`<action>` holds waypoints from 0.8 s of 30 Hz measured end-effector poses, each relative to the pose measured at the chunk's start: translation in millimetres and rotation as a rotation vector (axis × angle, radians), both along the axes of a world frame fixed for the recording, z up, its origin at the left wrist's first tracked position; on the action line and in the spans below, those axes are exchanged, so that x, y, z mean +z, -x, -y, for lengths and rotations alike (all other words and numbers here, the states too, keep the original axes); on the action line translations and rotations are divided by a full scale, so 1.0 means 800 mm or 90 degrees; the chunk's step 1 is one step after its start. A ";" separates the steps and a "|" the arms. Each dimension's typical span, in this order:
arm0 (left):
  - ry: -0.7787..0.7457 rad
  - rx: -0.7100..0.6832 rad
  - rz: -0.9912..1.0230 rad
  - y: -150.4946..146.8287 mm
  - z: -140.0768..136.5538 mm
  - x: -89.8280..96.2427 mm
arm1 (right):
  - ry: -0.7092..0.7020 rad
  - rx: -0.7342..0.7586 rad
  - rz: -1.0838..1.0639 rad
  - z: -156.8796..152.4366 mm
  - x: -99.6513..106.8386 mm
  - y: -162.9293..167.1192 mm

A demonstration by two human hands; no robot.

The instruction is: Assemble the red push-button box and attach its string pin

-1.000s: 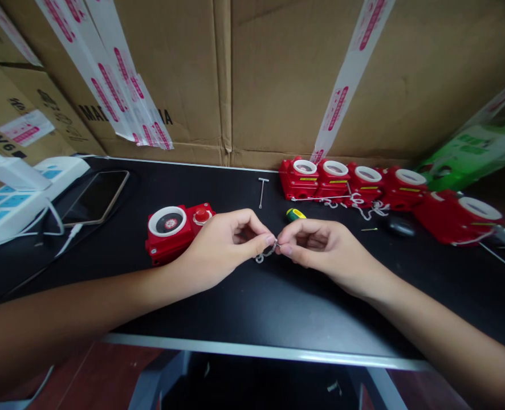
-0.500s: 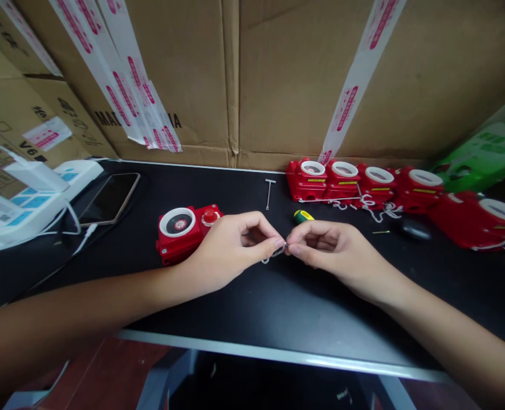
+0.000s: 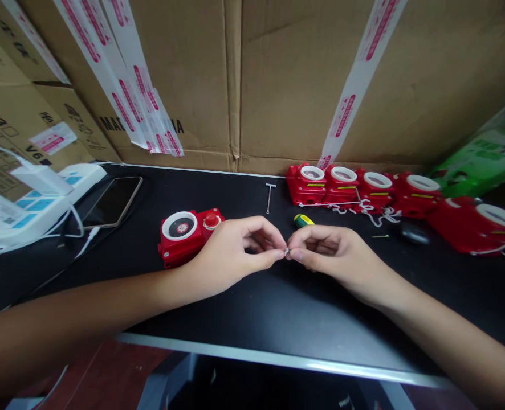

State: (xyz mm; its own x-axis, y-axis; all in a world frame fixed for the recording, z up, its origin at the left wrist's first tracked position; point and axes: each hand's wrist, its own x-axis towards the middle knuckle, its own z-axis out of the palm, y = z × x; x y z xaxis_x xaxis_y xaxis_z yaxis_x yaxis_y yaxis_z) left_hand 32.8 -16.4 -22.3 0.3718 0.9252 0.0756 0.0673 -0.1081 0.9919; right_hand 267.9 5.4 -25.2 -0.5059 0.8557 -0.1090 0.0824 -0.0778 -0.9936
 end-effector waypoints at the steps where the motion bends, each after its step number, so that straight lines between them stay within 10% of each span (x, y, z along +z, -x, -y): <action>1: -0.003 0.001 0.002 -0.001 0.000 0.001 | -0.001 0.003 -0.002 0.000 0.000 0.000; 24: 0.062 -0.007 0.047 0.000 0.001 -0.002 | -0.413 -0.013 0.104 0.016 0.000 -0.002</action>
State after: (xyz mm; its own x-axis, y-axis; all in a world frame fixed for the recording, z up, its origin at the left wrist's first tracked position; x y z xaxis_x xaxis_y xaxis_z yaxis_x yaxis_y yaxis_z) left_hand 32.7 -17.2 -23.5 0.3790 0.9253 0.0133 -0.0063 -0.0118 0.9999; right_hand 269.2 -7.4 -25.3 -0.5094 0.7831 0.3568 0.2405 0.5276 -0.8147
